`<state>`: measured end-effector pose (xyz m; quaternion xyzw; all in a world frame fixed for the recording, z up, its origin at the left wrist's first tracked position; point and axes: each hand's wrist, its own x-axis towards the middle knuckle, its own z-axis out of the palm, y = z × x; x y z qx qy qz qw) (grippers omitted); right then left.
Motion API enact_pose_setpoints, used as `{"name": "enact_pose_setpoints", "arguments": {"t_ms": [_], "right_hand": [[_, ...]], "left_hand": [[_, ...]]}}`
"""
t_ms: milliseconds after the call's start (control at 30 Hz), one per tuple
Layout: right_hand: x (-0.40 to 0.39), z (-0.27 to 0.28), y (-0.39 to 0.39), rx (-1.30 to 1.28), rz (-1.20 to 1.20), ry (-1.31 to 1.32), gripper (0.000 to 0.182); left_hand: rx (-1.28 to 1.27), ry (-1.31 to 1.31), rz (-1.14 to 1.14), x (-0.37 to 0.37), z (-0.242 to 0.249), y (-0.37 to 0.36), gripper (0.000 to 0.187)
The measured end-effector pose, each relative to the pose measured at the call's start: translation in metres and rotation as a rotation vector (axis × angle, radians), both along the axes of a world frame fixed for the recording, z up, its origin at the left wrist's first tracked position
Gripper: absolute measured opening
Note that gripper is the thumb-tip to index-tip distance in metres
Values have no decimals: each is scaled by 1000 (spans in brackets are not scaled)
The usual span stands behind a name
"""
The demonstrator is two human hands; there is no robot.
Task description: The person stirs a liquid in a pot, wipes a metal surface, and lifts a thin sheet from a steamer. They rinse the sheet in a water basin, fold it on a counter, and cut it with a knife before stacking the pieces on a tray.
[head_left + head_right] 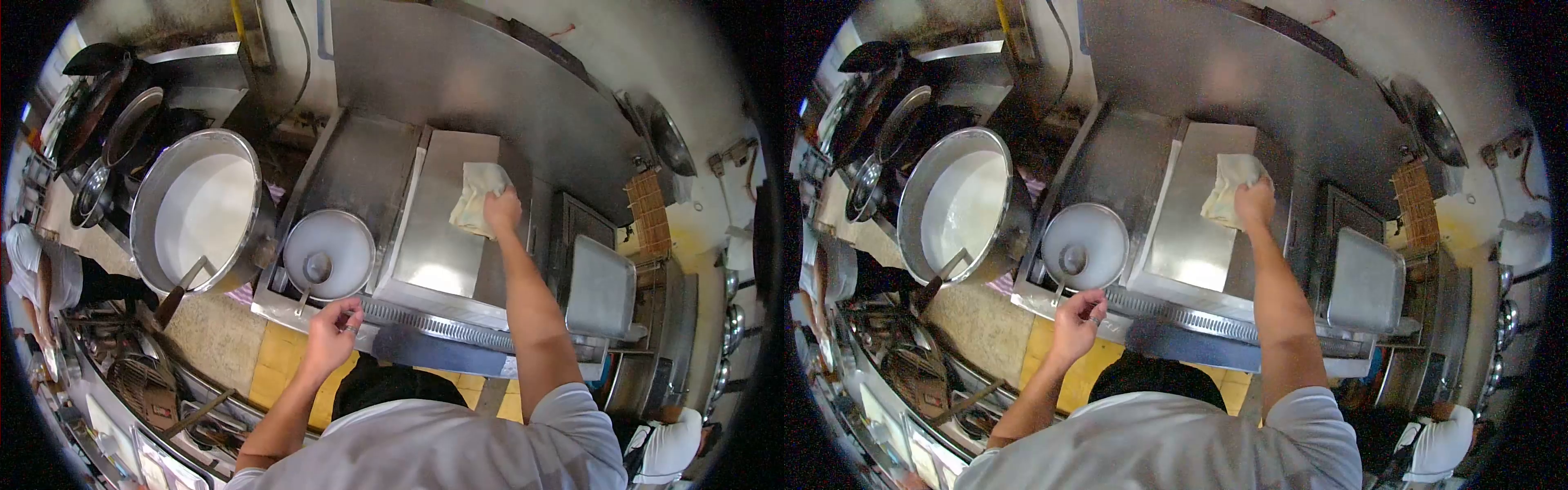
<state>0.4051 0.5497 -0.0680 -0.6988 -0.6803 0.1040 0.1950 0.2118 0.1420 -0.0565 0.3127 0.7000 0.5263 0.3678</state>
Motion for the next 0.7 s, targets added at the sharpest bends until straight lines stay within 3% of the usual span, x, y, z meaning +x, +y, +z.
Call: {"name": "enact_pose_setpoints", "arguments": {"t_ms": [233, 333, 633, 700], "right_hand": [[5, 6, 3, -113, 138, -90, 54], [0, 2, 0, -74, 48, 23, 53], [-11, 13, -1, -222, -31, 5, 57], [1, -8, 9, -164, 81, 15, 54]], "left_hand": [[20, 4, -8, 4, -4, 6, 21], [11, 19, -25, 4, -1, 13, 22], [39, 33, -59, 14, 16, 26, 23], [79, 43, -56, 18, 23, 25, 23]]}}
